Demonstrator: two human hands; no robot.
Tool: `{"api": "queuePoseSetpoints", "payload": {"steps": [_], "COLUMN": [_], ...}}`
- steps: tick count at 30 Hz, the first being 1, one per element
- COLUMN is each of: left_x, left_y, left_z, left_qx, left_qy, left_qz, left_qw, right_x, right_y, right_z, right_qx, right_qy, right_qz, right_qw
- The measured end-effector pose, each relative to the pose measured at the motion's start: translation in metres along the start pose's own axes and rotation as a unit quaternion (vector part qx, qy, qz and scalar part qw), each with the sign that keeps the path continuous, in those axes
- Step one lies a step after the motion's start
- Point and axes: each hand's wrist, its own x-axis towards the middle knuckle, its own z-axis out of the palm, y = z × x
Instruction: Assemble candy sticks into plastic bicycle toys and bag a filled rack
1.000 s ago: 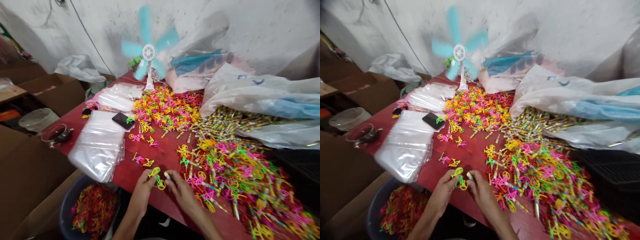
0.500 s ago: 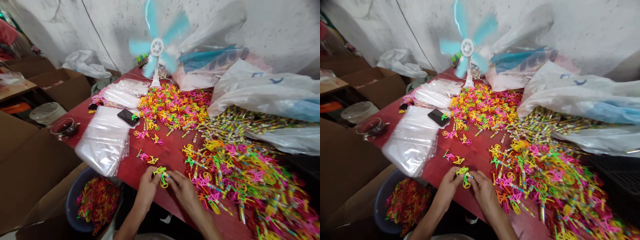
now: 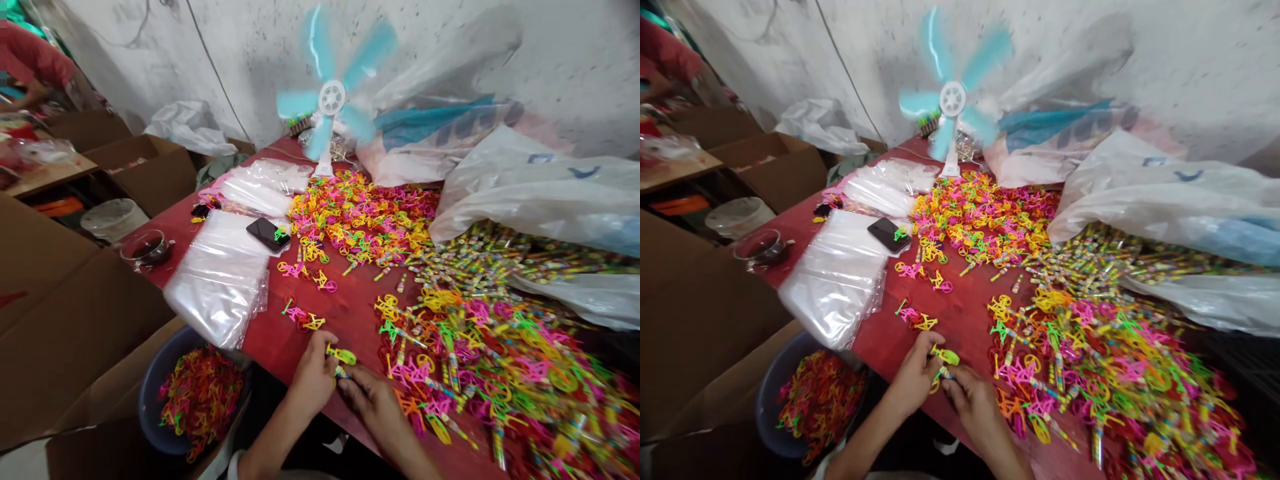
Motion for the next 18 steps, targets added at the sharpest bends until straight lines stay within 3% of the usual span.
{"api": "queuePoseSetpoints", "payload": {"steps": [2, 4, 6, 8, 9, 10, 12, 15, 18], "left_x": [0.013, 0.028, 0.041, 0.049, 0.05, 0.05, 0.045, 0.037, 0.035], "left_y": [0.011, 0.016, 0.012, 0.002, -0.003, -0.008, -0.013, -0.013, -0.01], "left_z": [-0.018, -0.039, -0.058, -0.068, -0.069, -0.068, -0.06, -0.048, -0.044], "left_qx": [0.07, 0.18, 0.311, 0.384, 0.399, 0.403, 0.4, 0.392, 0.347], "left_qy": [-0.048, -0.019, 0.026, 0.046, 0.051, 0.053, 0.06, 0.08, 0.112], "left_qz": [0.066, 0.125, 0.147, 0.148, 0.148, 0.151, 0.157, 0.162, 0.158], "left_qw": [0.994, 0.976, 0.939, 0.91, 0.903, 0.901, 0.901, 0.902, 0.918], "right_x": [-0.003, -0.005, -0.007, -0.003, 0.001, 0.007, 0.023, 0.047, 0.06], "right_y": [0.011, 0.024, 0.034, 0.036, 0.035, 0.031, 0.022, 0.009, 0.004], "right_z": [-0.025, -0.061, -0.093, -0.107, -0.103, -0.093, -0.057, 0.008, 0.047], "right_qx": [-0.039, -0.139, -0.284, -0.373, -0.377, -0.357, -0.268, -0.191, -0.111], "right_qy": [0.078, 0.196, 0.319, 0.398, 0.405, 0.389, 0.299, 0.171, 0.131], "right_qz": [0.014, 0.005, -0.011, -0.024, -0.041, -0.064, -0.112, -0.118, -0.097], "right_qw": [0.996, 0.971, 0.904, 0.838, 0.832, 0.847, 0.909, 0.959, 0.98]}}
